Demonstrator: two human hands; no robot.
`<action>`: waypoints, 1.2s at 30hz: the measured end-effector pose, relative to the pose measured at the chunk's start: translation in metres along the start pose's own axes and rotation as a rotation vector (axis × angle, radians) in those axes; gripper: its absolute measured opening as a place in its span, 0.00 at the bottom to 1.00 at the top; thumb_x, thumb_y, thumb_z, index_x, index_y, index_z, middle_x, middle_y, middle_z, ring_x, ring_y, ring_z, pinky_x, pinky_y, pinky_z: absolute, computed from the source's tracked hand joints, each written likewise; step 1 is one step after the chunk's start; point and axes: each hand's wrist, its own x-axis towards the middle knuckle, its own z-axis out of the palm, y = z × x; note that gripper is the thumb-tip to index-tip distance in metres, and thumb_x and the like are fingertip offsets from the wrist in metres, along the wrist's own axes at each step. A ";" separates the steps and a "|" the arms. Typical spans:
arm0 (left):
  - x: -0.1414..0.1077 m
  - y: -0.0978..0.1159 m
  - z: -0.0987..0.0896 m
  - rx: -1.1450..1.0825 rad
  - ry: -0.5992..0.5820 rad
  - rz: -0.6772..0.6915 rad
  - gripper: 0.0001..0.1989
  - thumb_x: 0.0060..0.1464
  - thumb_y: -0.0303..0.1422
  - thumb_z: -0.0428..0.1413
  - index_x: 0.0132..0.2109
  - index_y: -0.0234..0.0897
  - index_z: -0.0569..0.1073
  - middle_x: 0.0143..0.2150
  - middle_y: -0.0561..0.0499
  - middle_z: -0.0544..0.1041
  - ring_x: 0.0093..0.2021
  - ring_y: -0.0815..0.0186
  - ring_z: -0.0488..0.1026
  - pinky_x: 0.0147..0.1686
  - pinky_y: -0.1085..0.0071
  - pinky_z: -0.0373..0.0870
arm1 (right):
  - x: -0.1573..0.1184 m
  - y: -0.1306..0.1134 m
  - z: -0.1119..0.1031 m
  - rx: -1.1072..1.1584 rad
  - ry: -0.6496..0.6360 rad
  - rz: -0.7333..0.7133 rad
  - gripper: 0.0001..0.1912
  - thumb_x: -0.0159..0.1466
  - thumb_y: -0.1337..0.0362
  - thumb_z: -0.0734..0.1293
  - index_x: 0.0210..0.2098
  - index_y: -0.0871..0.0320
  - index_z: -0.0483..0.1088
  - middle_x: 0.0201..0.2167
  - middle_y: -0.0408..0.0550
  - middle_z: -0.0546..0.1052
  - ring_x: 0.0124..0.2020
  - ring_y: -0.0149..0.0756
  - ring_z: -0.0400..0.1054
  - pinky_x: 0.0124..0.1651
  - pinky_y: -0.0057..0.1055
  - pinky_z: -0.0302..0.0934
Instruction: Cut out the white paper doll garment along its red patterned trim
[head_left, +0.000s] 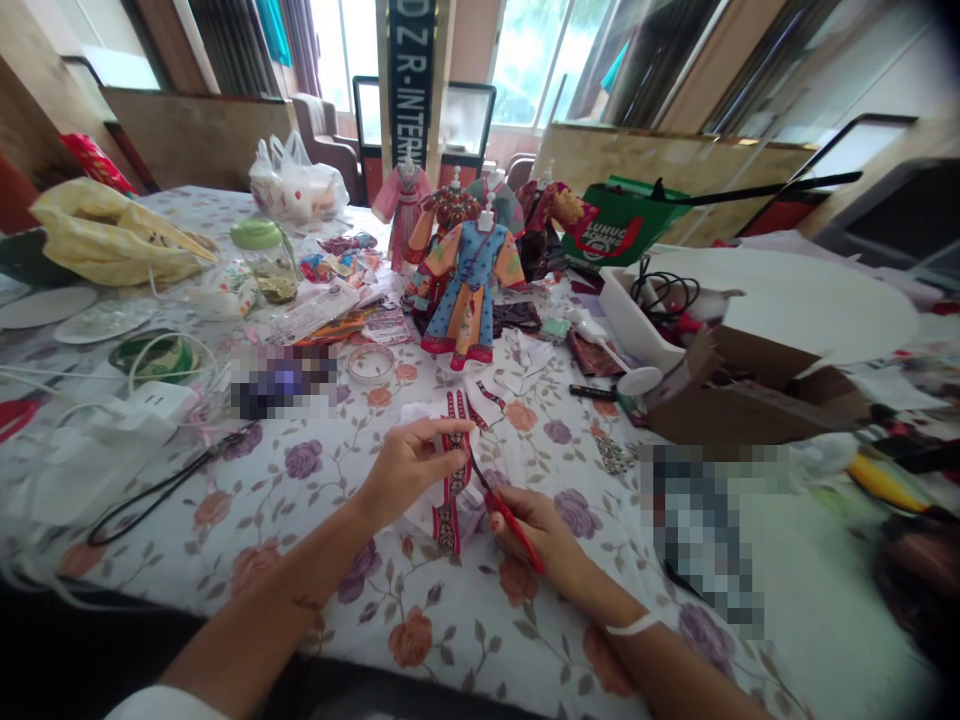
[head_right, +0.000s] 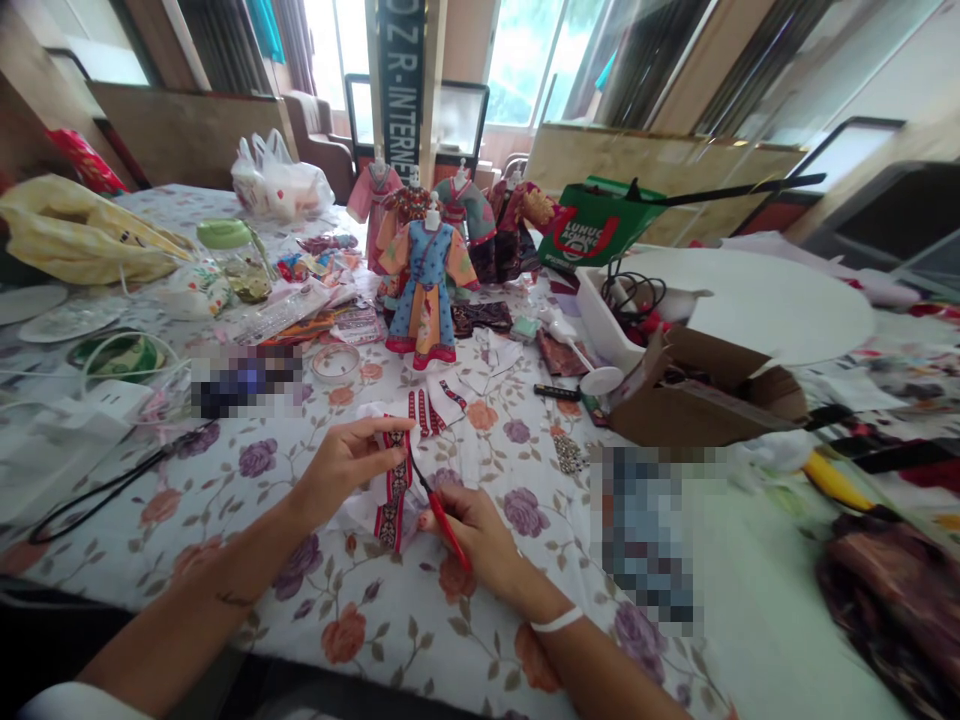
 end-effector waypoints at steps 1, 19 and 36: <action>0.000 0.001 0.000 -0.012 0.006 -0.006 0.15 0.49 0.33 0.61 0.46 0.36 0.79 0.30 0.52 0.73 0.23 0.76 0.59 0.21 0.79 0.57 | 0.000 -0.001 0.000 -0.005 0.001 0.002 0.30 0.56 0.37 0.64 0.19 0.56 0.53 0.17 0.36 0.53 0.20 0.25 0.43 0.21 0.27 0.38; 0.000 -0.005 0.000 -0.116 -0.020 -0.042 0.17 0.47 0.33 0.63 0.47 0.38 0.78 0.30 0.53 0.74 0.26 0.74 0.66 0.27 0.78 0.65 | 0.000 -0.001 0.001 0.054 -0.012 -0.016 0.29 0.56 0.37 0.64 0.22 0.56 0.56 0.16 0.35 0.54 0.18 0.24 0.43 0.19 0.25 0.36; 0.000 -0.002 0.004 -0.090 0.018 -0.043 0.16 0.46 0.31 0.63 0.45 0.37 0.79 0.27 0.55 0.73 0.23 0.75 0.63 0.24 0.78 0.62 | 0.001 -0.002 0.001 0.005 0.005 -0.006 0.29 0.56 0.36 0.63 0.22 0.57 0.57 0.17 0.36 0.53 0.19 0.25 0.42 0.20 0.26 0.37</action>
